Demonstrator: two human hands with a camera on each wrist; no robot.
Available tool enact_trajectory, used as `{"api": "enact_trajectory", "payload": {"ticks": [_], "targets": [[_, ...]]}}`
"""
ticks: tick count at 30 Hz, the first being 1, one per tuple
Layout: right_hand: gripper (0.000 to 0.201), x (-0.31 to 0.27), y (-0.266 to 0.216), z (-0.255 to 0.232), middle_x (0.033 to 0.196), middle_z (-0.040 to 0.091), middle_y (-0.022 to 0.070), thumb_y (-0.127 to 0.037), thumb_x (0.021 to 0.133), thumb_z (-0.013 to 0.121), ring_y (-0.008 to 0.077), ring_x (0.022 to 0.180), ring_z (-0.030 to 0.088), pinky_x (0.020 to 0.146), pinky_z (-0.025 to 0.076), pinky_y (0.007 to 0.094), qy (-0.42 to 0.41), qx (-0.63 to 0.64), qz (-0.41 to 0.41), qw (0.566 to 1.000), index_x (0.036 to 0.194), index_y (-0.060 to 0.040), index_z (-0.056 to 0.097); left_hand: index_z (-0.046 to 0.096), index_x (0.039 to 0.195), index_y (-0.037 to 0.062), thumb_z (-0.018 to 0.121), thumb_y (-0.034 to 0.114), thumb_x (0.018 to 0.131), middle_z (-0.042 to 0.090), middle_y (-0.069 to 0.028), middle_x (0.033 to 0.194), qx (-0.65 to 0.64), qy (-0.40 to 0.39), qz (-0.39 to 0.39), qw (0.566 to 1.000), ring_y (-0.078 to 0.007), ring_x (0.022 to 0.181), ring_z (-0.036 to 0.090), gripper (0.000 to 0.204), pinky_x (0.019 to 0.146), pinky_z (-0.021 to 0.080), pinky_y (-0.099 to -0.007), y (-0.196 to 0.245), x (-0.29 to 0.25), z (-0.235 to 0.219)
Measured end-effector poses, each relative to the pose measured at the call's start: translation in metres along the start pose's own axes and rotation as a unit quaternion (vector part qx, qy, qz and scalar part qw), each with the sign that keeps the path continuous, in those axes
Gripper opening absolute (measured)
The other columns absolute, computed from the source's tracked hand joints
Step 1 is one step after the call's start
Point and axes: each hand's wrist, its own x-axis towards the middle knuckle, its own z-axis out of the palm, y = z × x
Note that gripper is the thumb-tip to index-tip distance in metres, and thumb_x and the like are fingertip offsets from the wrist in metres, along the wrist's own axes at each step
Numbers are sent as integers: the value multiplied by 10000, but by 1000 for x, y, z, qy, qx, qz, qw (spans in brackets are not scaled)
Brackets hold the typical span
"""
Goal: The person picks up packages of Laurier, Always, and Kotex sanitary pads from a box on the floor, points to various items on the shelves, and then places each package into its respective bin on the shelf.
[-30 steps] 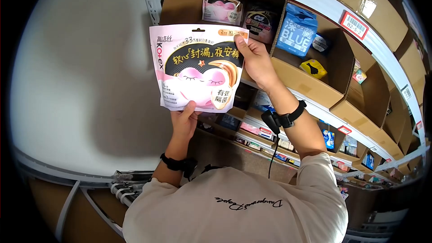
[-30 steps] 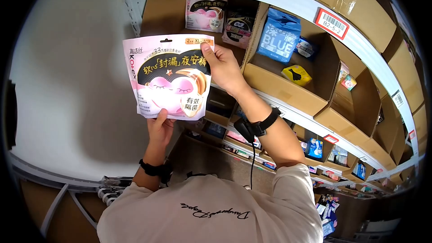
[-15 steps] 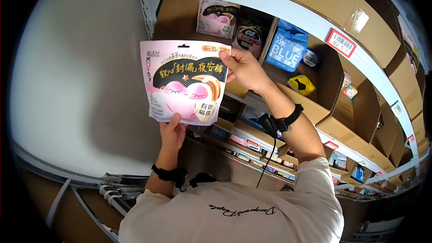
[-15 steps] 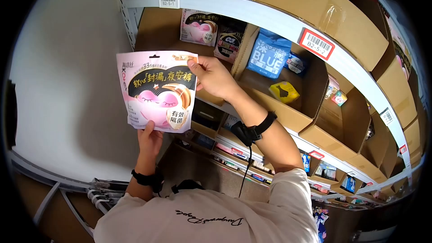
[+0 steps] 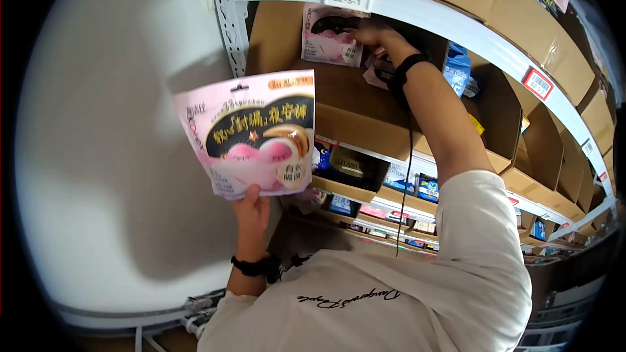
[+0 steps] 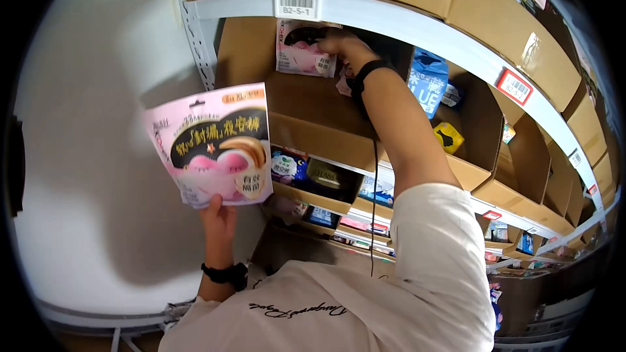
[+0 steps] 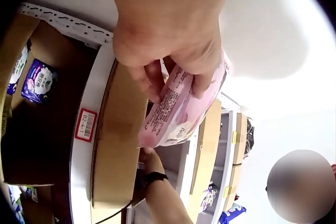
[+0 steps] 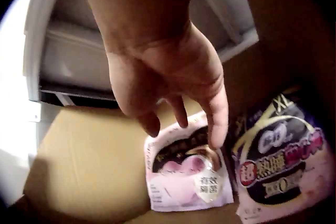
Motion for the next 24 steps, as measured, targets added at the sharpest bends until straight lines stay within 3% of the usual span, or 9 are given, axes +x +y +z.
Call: {"api": "enact_trajectory", "payload": {"ticks": [3,6,8,11,12,14,16,18,24], "targets": [[620,16,13,-12,1131,649,112,-517,884,586,255,992,612,770,544,375,-67,65,-1,996,1328,-87,533,351,1449,96,686,6,838,460,-102,1433,28,10,-5,1000,-273,1323,460,702,1121,394,-459,9,0,-26],[610,71,60,17,1166,625,99,-518,894,583,254,1030,601,804,537,357,32,182,-11,983,1308,-74,532,327,1464,101,710,45,836,444,-105,1445,15,2,-40,999,-283,1329,453,738,1120,392,-466,9,6,-46],[572,85,59,21,1222,595,111,-485,919,570,261,1062,593,862,528,383,-5,185,-14,983,1308,-69,518,315,1470,96,719,78,838,434,-108,1453,17,5,-41,999,-290,1329,451,750,1119,388,-472,16,0,-44],[320,90,46,29,941,644,49,-230,900,676,145,807,619,693,519,291,9,420,-48,906,1164,-67,595,298,1475,85,732,145,844,422,-113,1460,7,-9,-50,999,-302,1328,448,768,1117,380,-486,17,0,-49],[320,122,70,40,941,644,49,-230,900,676,145,807,619,693,519,291,13,418,-38,907,1164,-67,595,293,1476,79,736,178,848,419,-115,1460,-7,-22,-66,998,-307,1327,446,775,1116,377,-494,3,11,-51],[292,153,84,49,906,646,58,-220,892,687,147,724,604,628,515,265,186,164,-48,968,1122,-54,616,297,1471,74,743,202,843,427,-114,1450,-2,-37,-75,997,-308,1325,447,781,1116,372,-499,13,8,-38],[282,152,76,49,898,646,65,-190,874,701,143,704,599,583,517,271,189,123,-49,973,1099,-39,626,300,1467,69,750,226,839,436,-114,1440,3,-52,-85,995,-309,1322,449,789,1117,368,-504,15,9,-35],[367,152,69,50,1057,661,120,-271,905,659,201,885,646,746,543,327,172,134,-53,974,1183,-38,605,323,1452,71,772,233,816,453,-109,1418,19,-67,-95,993,-312,1312,457,795,1112,376,-504,13,10,-40],[396,152,68,50,1144,635,146,-306,925,617,232,989,625,835,514,353,259,33,-51,964,1222,-45,589,447,1357,83,823,120,746,550,-71,1301,-38,-48,-144,988,-279,1243,513,718,1096,383,-485,4,13,-47]]}}
